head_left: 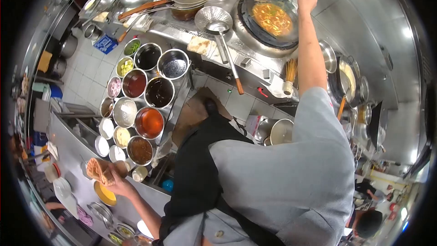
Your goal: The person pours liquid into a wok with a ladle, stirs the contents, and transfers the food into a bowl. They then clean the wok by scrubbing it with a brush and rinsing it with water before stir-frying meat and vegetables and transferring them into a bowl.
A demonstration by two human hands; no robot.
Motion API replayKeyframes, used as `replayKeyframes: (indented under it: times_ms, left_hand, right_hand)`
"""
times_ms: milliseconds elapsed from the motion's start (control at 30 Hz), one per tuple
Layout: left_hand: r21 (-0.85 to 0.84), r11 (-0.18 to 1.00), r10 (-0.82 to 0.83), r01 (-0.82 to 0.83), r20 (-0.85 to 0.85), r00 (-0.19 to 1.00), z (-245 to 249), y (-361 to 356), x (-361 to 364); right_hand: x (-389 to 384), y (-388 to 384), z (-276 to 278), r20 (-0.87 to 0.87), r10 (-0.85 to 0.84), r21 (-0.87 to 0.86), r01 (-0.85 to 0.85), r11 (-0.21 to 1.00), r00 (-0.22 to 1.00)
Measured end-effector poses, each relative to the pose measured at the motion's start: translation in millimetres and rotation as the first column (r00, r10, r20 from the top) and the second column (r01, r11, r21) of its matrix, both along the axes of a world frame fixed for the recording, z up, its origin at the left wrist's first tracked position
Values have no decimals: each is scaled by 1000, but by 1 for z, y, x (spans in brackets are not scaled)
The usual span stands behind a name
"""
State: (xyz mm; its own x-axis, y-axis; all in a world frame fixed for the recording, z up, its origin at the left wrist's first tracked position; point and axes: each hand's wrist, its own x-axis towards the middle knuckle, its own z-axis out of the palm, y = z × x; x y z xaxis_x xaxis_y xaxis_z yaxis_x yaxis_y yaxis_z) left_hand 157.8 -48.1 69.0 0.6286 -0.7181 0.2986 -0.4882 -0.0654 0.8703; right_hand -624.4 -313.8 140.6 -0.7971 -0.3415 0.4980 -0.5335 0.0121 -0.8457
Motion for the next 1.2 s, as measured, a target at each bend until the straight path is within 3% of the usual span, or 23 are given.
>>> replayKeyframes:
  times_ms: [67, 100, 133, 167, 200, 267, 367, 400, 433, 500, 600, 667, 700, 733, 767, 800, 833, 867, 933, 1000, 1100, 1200]
  left_hand:
    - [-122, 983, -152, 135, -144, 978, 9, -22, -34]
    - [-117, 970, -235, 214, -222, 946, 3, -31, -46]
    - [-127, 944, -328, 304, -310, 892, 14, -38, -73]
    - [-139, 933, -358, 333, -468, 808, 9, -42, -91]
    - [-195, 886, -447, 421, -600, 664, 4, -45, -112]
    - [-244, 788, -542, 566, -710, 449, 8, -48, -157]
    - [-163, 707, -493, 689, -811, 314, 14, -45, -219]
    - [-132, 679, -467, 722, -837, 286, 16, -45, -239]
    - [-129, 683, -468, 719, -833, 295, 20, -47, -255]
    - [-164, 543, -404, 823, -911, 85, 36, -53, -286]
    - [-133, 567, -424, 813, -893, 150, 59, -60, -330]
    - [-157, 635, -447, 756, -873, 194, 49, -69, -357]
    - [-173, 532, -433, 829, -897, 91, 51, -72, -367]
    - [-197, 438, -415, 877, -910, 3, 54, -75, -372]
    - [-163, 383, -391, 909, -920, 0, 58, -77, -376]
    - [-126, 337, -364, 933, -931, 6, 62, -74, -379]
    - [-115, 324, -381, 939, -925, 18, 60, -70, -380]
    - [-103, 306, -399, 947, -916, 29, 57, -70, -381]
    - [-168, 267, -555, 949, -832, 9, 45, -71, -380]
    - [-171, 341, -620, 924, -780, 85, 59, -69, -379]
    - [-226, 398, -558, 889, -829, 39, 57, -68, -368]
    - [-142, 459, -490, 877, -864, 117, 52, -65, -351]
  right_hand:
    - [-12, 13, 2, -359, -242, -98, 222, 970, 901]
    - [-12, 26, -5, -522, -196, 46, 256, 965, 830]
    - [-42, 27, -33, -500, -33, 393, 261, 882, 865]
    - [-74, 29, -72, -415, 109, 688, 233, 688, 903]
    - [-81, 43, -99, -408, 68, 651, 238, 721, 911]
    - [-52, 83, -127, -353, 7, 529, 194, 826, 936]
    - [45, 166, -184, -285, -11, 278, 94, 956, 958]
    - [82, 196, -216, -162, -17, 278, 62, 959, 987]
    - [122, 224, -245, -74, -79, 394, 102, 914, 994]
    - [168, 274, -312, 43, -23, 487, -1, 873, 999]
    - [176, 323, -379, 287, -3, 721, -214, 659, 958]
    - [137, 348, -468, 110, 184, 862, -186, 471, 977]
    - [104, 362, -542, 178, 272, 949, -238, 205, 946]
    - [83, 378, -603, -27, 345, 990, -22, 136, 938]
    - [65, 356, -530, 282, 464, 954, -192, -232, 840]
    - [51, 349, -506, 297, 698, 942, -79, -327, 652]
    - [25, 364, -573, 217, 749, 976, -135, -170, 626]
    - [14, 360, -581, 334, 610, 932, -348, -101, 718]
    - [15, 350, -553, 381, 554, 923, -337, -185, 740]
    - [31, 334, -534, 397, 554, 918, -317, -240, 732]
    - [53, 324, -514, 417, 559, 909, -313, -277, 717]
    - [61, 327, -504, 435, 559, 900, -315, -301, 706]
